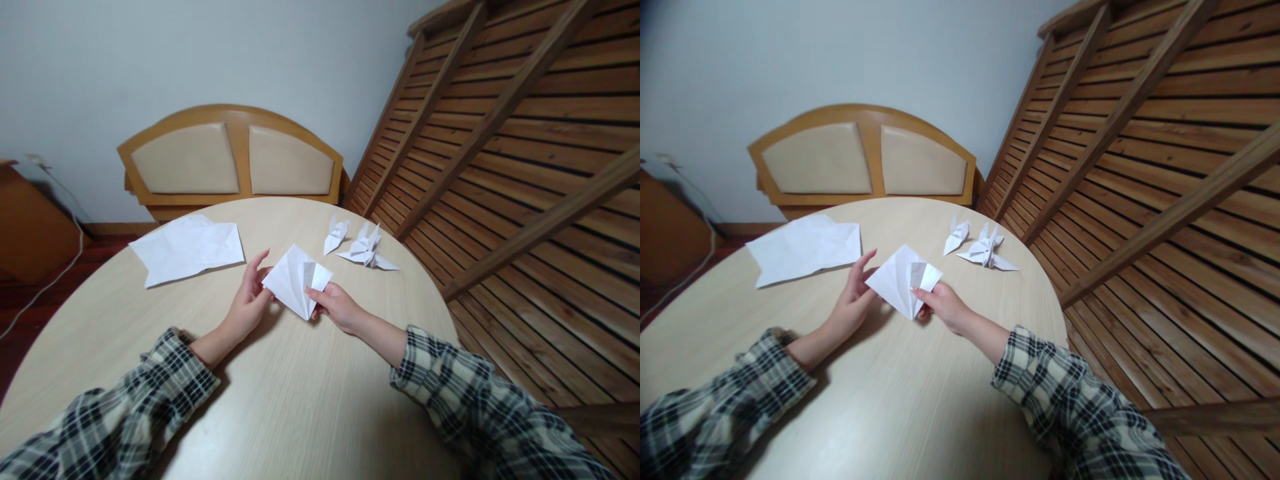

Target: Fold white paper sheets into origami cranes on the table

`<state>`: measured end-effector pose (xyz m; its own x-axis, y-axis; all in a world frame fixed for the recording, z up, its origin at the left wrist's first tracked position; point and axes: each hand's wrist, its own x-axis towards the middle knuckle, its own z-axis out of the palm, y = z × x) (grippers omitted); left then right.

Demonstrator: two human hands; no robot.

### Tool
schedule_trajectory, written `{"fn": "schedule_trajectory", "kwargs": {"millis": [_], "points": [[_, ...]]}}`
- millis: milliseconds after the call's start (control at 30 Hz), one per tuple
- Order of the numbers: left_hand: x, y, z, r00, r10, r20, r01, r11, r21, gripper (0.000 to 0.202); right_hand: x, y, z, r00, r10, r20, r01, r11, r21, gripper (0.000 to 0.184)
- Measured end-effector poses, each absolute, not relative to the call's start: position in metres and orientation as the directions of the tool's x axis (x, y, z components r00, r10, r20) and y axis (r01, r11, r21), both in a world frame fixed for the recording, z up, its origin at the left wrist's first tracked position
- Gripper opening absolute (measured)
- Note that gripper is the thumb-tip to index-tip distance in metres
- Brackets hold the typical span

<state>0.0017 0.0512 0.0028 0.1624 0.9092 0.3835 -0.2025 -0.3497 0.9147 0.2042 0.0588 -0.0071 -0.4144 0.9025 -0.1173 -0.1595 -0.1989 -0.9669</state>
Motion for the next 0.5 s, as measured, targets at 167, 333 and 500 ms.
{"fn": "schedule_trajectory", "kwargs": {"millis": [167, 333, 500], "points": [[-0.002, 0.051, 0.003, 0.213, 0.899, 0.382, -0.108, -0.367, 0.924, 0.018, 0.205, 0.060, -0.007, -0.402, 0.905, -0.137, -0.173, -0.222, -0.960, 0.054], [-0.012, 0.056, 0.003, 0.285, 0.898, 0.334, -0.107, -0.316, 0.943, 0.015, 0.208, 0.061, -0.010, -0.421, 0.896, -0.145, -0.166, -0.234, -0.958, 0.048], [-0.018, 0.061, 0.005, 0.333, 0.871, 0.362, -0.040, -0.371, 0.928, 0.017, 0.209, 0.061, -0.012, -0.414, 0.896, -0.162, -0.186, -0.258, -0.948, 0.044]]}}
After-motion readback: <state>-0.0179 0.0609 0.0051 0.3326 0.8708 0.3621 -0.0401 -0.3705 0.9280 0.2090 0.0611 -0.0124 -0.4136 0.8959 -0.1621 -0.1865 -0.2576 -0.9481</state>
